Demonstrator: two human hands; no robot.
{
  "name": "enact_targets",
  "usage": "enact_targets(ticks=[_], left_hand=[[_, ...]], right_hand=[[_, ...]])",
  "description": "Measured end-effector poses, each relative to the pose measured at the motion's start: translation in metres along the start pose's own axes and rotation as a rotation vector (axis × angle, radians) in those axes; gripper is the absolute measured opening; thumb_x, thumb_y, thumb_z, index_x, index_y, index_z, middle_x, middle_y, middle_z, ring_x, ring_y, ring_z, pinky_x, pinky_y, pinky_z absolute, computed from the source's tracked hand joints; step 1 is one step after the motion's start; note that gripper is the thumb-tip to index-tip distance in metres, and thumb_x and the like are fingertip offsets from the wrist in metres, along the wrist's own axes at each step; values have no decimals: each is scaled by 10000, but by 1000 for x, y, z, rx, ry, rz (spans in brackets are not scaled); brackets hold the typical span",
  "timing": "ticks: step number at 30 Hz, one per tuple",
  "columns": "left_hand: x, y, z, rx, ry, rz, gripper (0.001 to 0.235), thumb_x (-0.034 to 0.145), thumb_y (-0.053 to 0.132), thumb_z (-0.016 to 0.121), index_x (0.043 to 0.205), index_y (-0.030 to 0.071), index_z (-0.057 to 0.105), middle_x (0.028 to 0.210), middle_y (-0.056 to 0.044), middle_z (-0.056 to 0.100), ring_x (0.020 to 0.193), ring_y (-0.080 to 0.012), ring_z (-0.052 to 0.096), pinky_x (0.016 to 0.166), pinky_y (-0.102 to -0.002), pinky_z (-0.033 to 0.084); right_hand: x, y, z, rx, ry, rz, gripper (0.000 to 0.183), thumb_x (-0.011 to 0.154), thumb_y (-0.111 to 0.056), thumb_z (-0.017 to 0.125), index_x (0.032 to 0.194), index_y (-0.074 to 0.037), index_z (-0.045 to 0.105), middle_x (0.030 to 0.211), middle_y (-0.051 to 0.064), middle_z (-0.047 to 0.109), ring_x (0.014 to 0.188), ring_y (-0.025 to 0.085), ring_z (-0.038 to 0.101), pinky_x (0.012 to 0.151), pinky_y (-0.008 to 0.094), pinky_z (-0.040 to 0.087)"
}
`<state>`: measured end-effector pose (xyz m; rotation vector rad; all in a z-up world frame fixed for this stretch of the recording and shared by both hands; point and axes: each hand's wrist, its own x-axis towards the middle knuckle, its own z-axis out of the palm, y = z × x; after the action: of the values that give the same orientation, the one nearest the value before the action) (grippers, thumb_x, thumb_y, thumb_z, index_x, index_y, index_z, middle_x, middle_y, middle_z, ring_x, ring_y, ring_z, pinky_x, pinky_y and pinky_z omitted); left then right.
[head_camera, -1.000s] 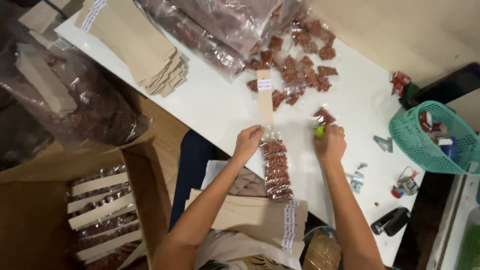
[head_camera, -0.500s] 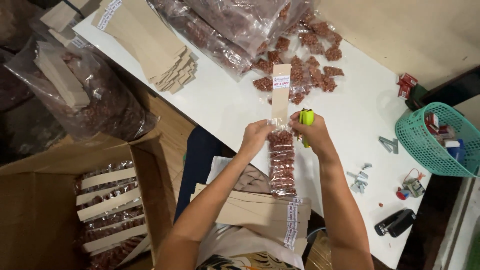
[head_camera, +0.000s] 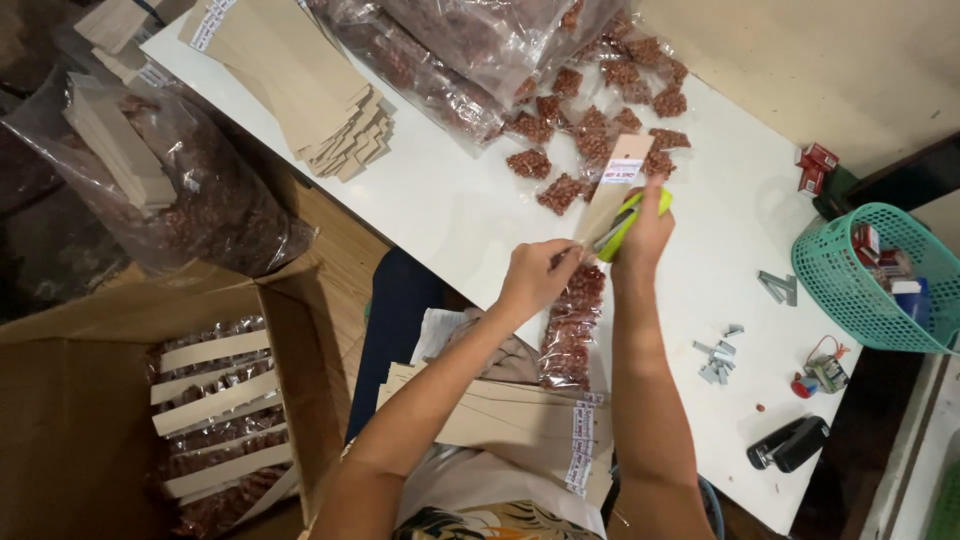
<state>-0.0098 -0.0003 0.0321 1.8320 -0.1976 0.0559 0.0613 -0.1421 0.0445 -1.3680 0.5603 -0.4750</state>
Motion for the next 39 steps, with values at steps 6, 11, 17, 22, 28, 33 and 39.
enact_targets(ticks=[6, 11, 17, 22, 28, 33, 39], left_hand=[[3, -12, 15, 145, 24, 93, 238, 953, 261, 601, 1028, 118, 775, 840, -169, 764, 834, -429, 735, 757, -524, 611], [0, -27, 6, 83, 105, -48, 207, 943, 250, 641, 1038, 135, 784, 859, -152, 770, 883, -390, 743, 777, -489, 609], [-1, -148, 2, -182, 249, -427, 298, 927, 334, 697, 1080, 100, 801, 909, -145, 782, 950, -327, 744, 832, -454, 571], [4, -169, 0, -235, 278, -508, 322, 931, 364, 696, 1087, 105, 807, 838, -131, 778, 884, -262, 743, 774, -409, 566], [12, -153, -11, -166, 185, -579, 399, 933, 413, 684, 1236, 163, 758, 1056, -175, 769, 1080, -368, 707, 919, -456, 548], [23, -152, 0, -165, 151, -553, 394, 896, 418, 702, 1194, 171, 777, 1134, -131, 766, 1164, -364, 683, 977, -477, 531], [28, -121, 10, -367, 109, -469, 387, 888, 315, 718, 1233, 144, 760, 1155, -141, 757, 1102, -305, 709, 939, -441, 561]], right_hand=[[12, 16, 7, 29, -8, -43, 500, 945, -542, 659, 902, -47, 604, 744, 118, 685, 575, 195, 698, 588, 329, 626], [29, 58, 27, -116, -73, -6, 564, 926, -541, 695, 995, 12, 611, 801, 134, 671, 650, 205, 687, 659, 346, 598], [69, 96, 70, -664, -395, -418, 308, 784, -247, 860, 979, -93, 677, 826, 102, 656, 733, 271, 687, 686, 377, 560], [60, 111, 63, -1329, -627, -700, 505, 732, -200, 780, 1222, -131, 678, 1197, 102, 632, 1084, 347, 650, 919, 491, 562], [49, 124, -24, -1435, -348, -1192, 437, 685, -204, 816, 1089, -55, 738, 1281, 158, 663, 1086, 374, 657, 857, 432, 599], [59, 95, -87, -1273, -486, -640, 469, 739, -302, 849, 1125, -90, 687, 966, 110, 649, 1031, 353, 647, 852, 448, 572], [-3, -43, -78, -630, -754, -222, 267, 791, -97, 829, 1039, -92, 733, 834, 66, 690, 747, 148, 637, 696, 302, 552]])
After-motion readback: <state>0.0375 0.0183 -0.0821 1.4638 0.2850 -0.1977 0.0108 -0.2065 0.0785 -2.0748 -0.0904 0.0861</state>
